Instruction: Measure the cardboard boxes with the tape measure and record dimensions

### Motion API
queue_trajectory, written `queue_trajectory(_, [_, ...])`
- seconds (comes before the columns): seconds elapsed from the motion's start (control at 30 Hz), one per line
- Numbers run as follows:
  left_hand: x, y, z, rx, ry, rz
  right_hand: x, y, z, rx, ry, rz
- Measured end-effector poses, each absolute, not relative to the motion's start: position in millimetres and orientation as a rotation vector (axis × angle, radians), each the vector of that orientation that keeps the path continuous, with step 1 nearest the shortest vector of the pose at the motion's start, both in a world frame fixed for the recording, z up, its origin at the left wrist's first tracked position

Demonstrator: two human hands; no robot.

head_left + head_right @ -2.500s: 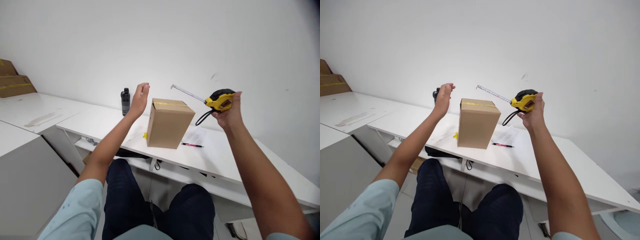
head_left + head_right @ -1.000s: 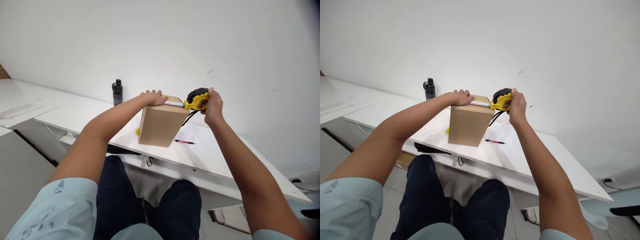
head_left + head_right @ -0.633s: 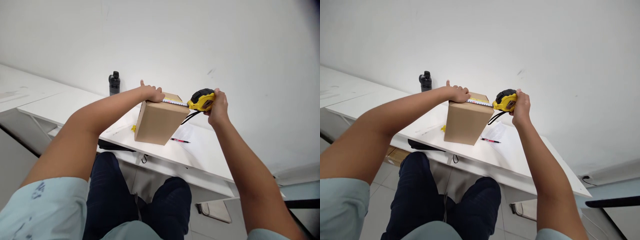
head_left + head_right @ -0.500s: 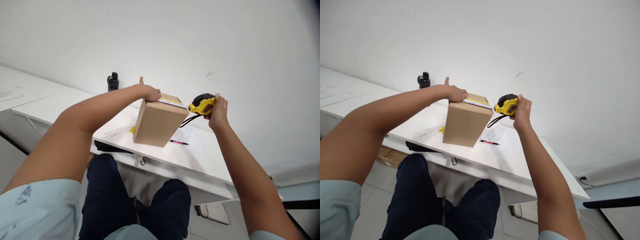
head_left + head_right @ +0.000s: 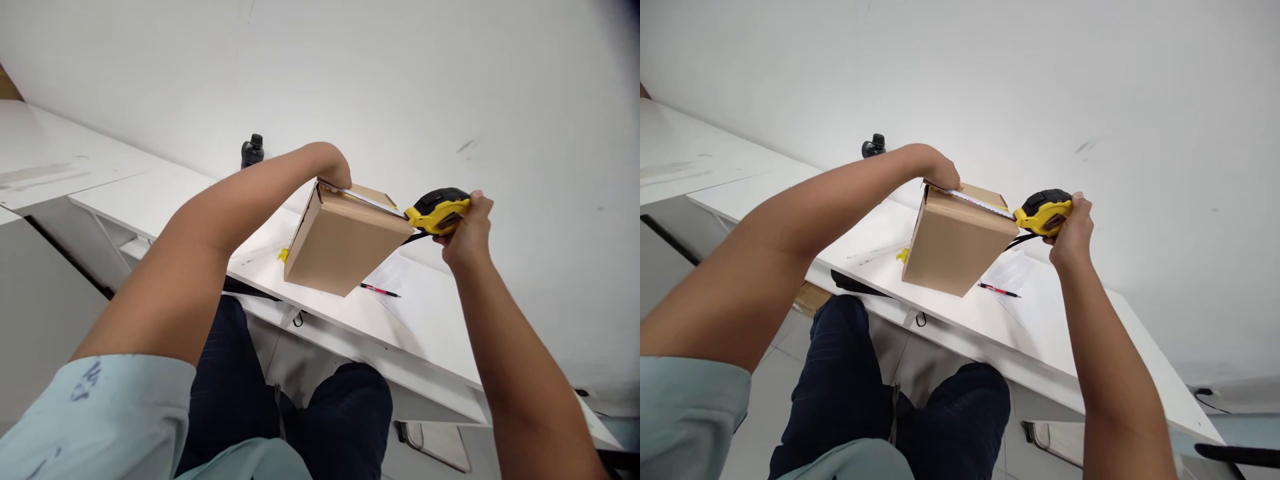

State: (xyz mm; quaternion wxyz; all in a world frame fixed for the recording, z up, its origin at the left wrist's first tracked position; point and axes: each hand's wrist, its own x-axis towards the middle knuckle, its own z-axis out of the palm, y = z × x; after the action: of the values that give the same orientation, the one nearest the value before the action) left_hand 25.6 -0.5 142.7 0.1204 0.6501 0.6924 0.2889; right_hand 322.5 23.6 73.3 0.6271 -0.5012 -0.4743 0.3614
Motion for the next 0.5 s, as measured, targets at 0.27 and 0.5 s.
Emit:
queue_trajectory(0.27, [39.3, -20.1, 117.7, 2.335, 2.042, 0.459, 329.1, 23.2, 77.0, -1.096, -1.219, 0.665])
queue_trajectory(0.5, [35.0, -14.8, 108.4, 2.25, 2.03, 0.467, 327.9, 31.1, 71.6, -1.074, -1.176, 0.715])
